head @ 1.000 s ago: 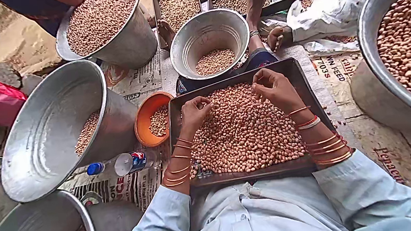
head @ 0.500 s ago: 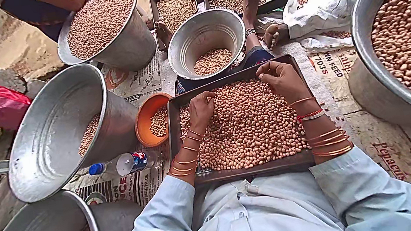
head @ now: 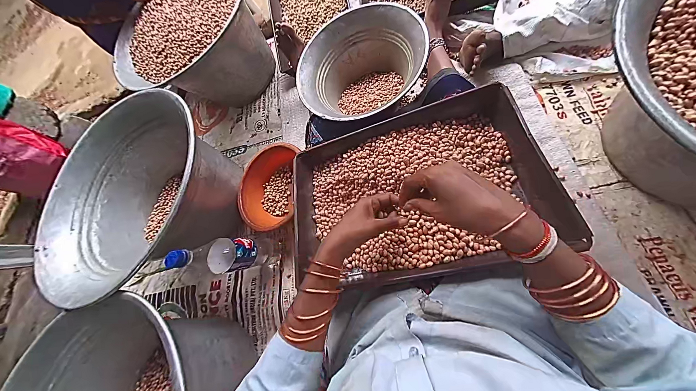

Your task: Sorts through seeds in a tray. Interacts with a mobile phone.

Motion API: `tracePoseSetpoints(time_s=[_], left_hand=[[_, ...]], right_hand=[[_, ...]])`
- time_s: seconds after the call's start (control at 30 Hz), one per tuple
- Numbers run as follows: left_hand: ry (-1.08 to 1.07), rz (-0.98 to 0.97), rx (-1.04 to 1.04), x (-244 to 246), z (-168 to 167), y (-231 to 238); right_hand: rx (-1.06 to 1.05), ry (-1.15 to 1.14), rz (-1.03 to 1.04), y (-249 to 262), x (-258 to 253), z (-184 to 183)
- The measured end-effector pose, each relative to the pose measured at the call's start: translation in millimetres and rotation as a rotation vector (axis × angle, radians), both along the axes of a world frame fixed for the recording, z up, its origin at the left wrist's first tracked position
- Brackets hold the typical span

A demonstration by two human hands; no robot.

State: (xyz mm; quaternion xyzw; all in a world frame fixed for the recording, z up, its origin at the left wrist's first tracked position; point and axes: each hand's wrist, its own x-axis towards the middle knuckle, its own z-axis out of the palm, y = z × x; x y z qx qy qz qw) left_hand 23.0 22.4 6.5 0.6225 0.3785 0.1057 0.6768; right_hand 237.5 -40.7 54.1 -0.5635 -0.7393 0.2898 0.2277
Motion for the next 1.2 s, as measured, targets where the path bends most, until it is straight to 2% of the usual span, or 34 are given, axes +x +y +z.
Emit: tracePoseSetpoints(time_s=[0.07,0.13,0.17,0.23,0.33,0.43,0.63,0.73,0.83,0.9,1.0,1.1,1.17,1.2], left_hand=[[-0.054,0.011,-0.091,5,-3,-12],[-0.043,0.11,0.005,-3,-2,-15],[0.063,0.143,0.139,-10,0,-13],[0.429,0.119,0.422,-22,3,-7],[0.719,0.024,0.581,-27,-1,-18],[0.769,-0.021,0.629,-24,-9,-34],[0.785,-0.061,0.633,-24,-14,-41],[0.679,-0.051,0.559,-29,-16,-37],[0.331,0.07,0.346,-40,-21,-32],[0.197,0.071,0.205,-41,-20,-30],[0.072,-0.014,0.024,-39,-23,-29],[-0.063,-0.019,-0.126,-37,-15,-29],[-0.042,0.045,-0.089,-45,-6,-15],[0.029,0.115,0.025,-52,-2,-5]], right_hand=[[0.079,0.014,0.021,-2,-17,1],[0.135,-0.043,-0.005,-1,-24,-1],[0.124,-0.091,-0.008,0,-25,-4],[0.061,-0.212,0.012,2,-30,-13],[-0.026,-0.342,0.054,2,-42,-33],[-0.046,-0.398,0.066,1,-54,-50],[-0.12,-0.479,0.071,-2,-66,-52],[-0.169,-0.504,0.064,-6,-68,-50],[-0.17,-0.512,0.078,-9,-67,-48],[-0.175,-0.492,0.085,-9,-65,-40],[-0.08,-0.381,0.094,-10,-68,-24],[0.002,-0.242,0.116,-14,-72,-12],[0.128,-0.197,0.073,-15,-67,-14],[0.191,-0.19,0.039,-15,-62,-18]])
